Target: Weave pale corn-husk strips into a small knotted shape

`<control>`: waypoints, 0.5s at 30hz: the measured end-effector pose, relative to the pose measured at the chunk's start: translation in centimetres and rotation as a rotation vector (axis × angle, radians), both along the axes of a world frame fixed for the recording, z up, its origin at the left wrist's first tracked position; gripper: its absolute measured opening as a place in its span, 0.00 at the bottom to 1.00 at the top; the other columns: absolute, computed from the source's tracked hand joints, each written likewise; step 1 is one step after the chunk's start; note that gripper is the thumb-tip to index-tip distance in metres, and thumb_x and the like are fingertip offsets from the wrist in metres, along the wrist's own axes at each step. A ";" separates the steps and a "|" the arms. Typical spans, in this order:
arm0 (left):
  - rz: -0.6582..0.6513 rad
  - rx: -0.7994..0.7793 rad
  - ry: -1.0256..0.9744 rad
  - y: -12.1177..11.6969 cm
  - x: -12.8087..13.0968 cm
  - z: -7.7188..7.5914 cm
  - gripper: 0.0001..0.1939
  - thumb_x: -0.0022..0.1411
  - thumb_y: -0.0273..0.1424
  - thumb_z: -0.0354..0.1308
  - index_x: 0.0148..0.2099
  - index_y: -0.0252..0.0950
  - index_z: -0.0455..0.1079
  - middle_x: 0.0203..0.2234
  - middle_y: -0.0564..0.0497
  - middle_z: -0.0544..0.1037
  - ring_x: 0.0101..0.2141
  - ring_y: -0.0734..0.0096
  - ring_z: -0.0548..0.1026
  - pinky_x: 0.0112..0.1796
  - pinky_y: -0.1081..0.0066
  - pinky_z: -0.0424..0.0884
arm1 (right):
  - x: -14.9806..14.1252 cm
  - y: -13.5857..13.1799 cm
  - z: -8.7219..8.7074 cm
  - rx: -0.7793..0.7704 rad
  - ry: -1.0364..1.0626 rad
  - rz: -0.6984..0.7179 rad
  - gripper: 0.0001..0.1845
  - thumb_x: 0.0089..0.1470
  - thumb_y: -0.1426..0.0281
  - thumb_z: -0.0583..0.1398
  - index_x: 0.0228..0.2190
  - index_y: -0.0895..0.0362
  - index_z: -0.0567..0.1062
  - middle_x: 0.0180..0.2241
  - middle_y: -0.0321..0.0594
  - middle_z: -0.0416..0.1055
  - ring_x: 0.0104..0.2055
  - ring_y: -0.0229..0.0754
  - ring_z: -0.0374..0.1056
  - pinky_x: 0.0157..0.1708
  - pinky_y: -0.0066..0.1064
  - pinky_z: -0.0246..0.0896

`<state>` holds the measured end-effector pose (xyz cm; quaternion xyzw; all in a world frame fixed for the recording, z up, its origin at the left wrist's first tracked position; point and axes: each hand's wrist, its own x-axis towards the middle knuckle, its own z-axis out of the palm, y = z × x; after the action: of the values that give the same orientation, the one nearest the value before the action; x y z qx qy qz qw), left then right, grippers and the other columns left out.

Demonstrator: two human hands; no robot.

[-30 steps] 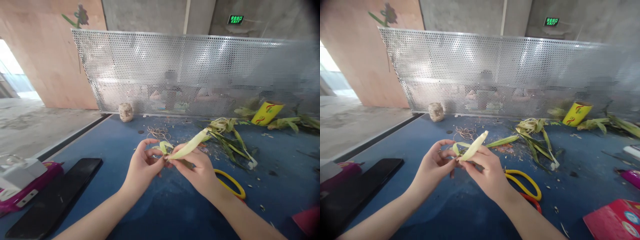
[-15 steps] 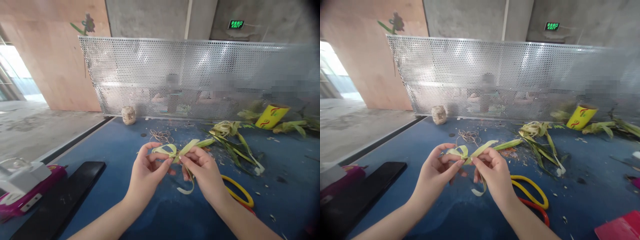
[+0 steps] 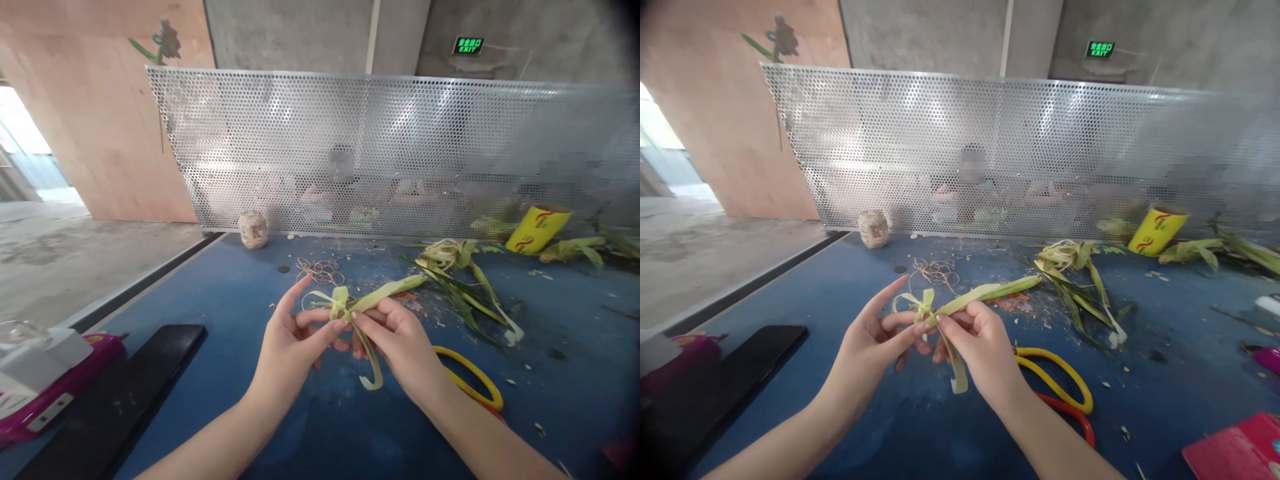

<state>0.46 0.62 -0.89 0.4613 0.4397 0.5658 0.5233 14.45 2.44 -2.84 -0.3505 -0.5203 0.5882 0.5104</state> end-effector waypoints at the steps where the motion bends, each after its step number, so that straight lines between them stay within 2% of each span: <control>1: 0.007 -0.011 -0.004 0.0 0.0 0.1 0.42 0.46 0.29 0.67 0.61 0.35 0.51 0.28 0.49 0.79 0.19 0.73 0.75 0.14 0.81 0.60 | 0.0 0.0 0.0 -0.004 0.001 0.003 0.14 0.47 0.61 0.63 0.31 0.59 0.70 0.23 0.35 0.72 0.18 0.33 0.65 0.19 0.26 0.58; 7: 0.049 -0.058 -0.039 0.0 0.2 0.2 0.41 0.43 0.29 0.68 0.59 0.35 0.55 0.24 0.51 0.79 0.15 0.74 0.73 0.13 0.81 0.56 | 0.1 0.2 -0.1 -0.033 0.015 0.017 0.12 0.46 0.63 0.64 0.30 0.59 0.73 0.25 0.36 0.71 0.22 0.33 0.64 0.21 0.25 0.58; 12: 0.066 -0.052 -0.044 -0.1 0.3 0.3 0.43 0.42 0.29 0.68 0.60 0.34 0.54 0.21 0.53 0.78 0.15 0.74 0.72 0.13 0.81 0.56 | 0.2 0.4 -0.1 -0.035 0.024 0.043 0.11 0.46 0.64 0.64 0.29 0.58 0.74 0.21 0.34 0.69 0.20 0.32 0.62 0.20 0.25 0.58; 15: 0.079 -0.030 -0.035 -0.1 0.3 0.3 0.45 0.42 0.28 0.68 0.61 0.35 0.53 0.23 0.52 0.79 0.16 0.74 0.73 0.12 0.81 0.57 | 0.1 0.3 -0.1 -0.055 0.035 0.061 0.11 0.45 0.64 0.64 0.29 0.59 0.74 0.22 0.35 0.69 0.20 0.33 0.64 0.19 0.25 0.60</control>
<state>0.74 0.51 -0.59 0.4259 0.4567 0.5872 0.5150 14.57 2.75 -2.94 -0.3381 -0.5055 0.6233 0.4915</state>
